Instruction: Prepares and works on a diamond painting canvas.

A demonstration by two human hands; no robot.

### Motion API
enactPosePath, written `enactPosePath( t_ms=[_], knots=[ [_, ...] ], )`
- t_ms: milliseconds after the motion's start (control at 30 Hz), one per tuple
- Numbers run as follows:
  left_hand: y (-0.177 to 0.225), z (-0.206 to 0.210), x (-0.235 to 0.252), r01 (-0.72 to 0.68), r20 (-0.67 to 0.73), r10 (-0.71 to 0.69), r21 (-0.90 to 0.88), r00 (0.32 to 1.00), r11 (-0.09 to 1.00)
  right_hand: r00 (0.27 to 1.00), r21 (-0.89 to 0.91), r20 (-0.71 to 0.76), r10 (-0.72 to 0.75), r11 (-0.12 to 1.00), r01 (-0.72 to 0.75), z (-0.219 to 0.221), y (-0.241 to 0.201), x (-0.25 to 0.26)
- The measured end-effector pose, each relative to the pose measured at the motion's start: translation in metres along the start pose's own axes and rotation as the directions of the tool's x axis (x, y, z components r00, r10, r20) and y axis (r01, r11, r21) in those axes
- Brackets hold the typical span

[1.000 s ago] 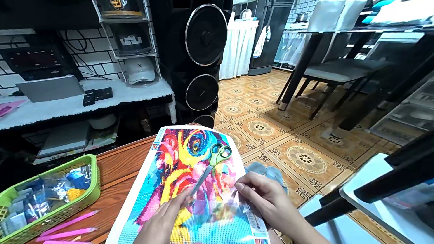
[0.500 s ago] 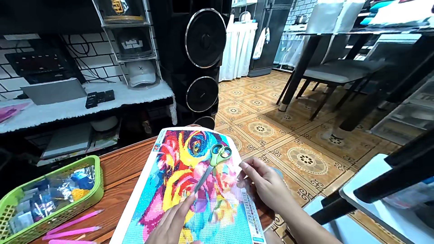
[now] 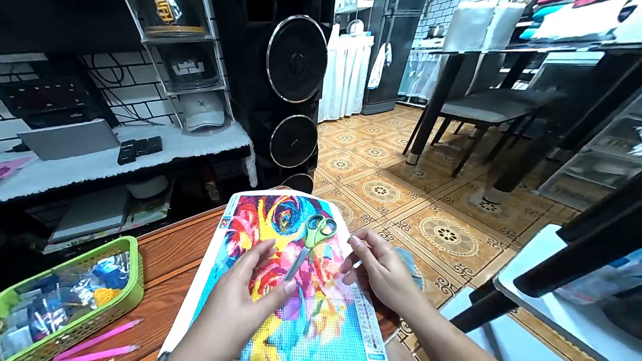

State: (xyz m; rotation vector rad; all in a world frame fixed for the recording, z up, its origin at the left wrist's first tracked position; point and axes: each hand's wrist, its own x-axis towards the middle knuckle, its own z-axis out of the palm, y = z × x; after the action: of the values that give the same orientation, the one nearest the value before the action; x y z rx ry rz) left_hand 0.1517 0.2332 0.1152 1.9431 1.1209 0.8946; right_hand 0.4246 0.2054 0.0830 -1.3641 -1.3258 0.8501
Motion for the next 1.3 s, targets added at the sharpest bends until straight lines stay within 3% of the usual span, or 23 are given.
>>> enactPosePath(
  t_ms=[167, 300, 533, 733, 967, 1300],
  knots=[
    [0.009, 0.016, 0.042, 0.242, 0.058, -0.236, -0.268, 0.97, 0.932, 1.0, 0.045, -0.015, 0.018, 0.999, -0.017, 0.002, -0.002, -0.001],
    [0.005, 0.025, 0.05, 0.198, 0.02, -0.2, -0.281, 0.98, 0.939, 0.999, 0.082, -0.014, 0.03, 0.996, -0.028, 0.001, 0.0, -0.001],
    [-0.01, 0.038, 0.049, 0.124, -0.018, -0.134, -0.27, 0.991, 0.955, 0.992, 0.112, 0.125, -0.019, 0.994, 0.005, -0.008, 0.005, -0.007],
    [-0.013, 0.047, 0.051, 0.097, -0.055, -0.118, -0.294, 0.991, 0.951, 0.995, 0.084, 0.097, -0.023, 0.996, 0.015, -0.009, 0.01, -0.009],
    [-0.019, 0.034, 0.05, 0.146, 0.121, -0.111, -0.345, 0.986, 0.927, 0.994, 0.086, 0.112, -0.008, 0.996, -0.001, -0.013, 0.01, -0.01],
    [-0.023, 0.042, 0.049, 0.119, 0.062, -0.103, -0.355, 0.993, 0.927, 0.995, 0.099, 0.102, -0.004, 0.995, -0.007, -0.014, 0.013, -0.009]
  ],
)
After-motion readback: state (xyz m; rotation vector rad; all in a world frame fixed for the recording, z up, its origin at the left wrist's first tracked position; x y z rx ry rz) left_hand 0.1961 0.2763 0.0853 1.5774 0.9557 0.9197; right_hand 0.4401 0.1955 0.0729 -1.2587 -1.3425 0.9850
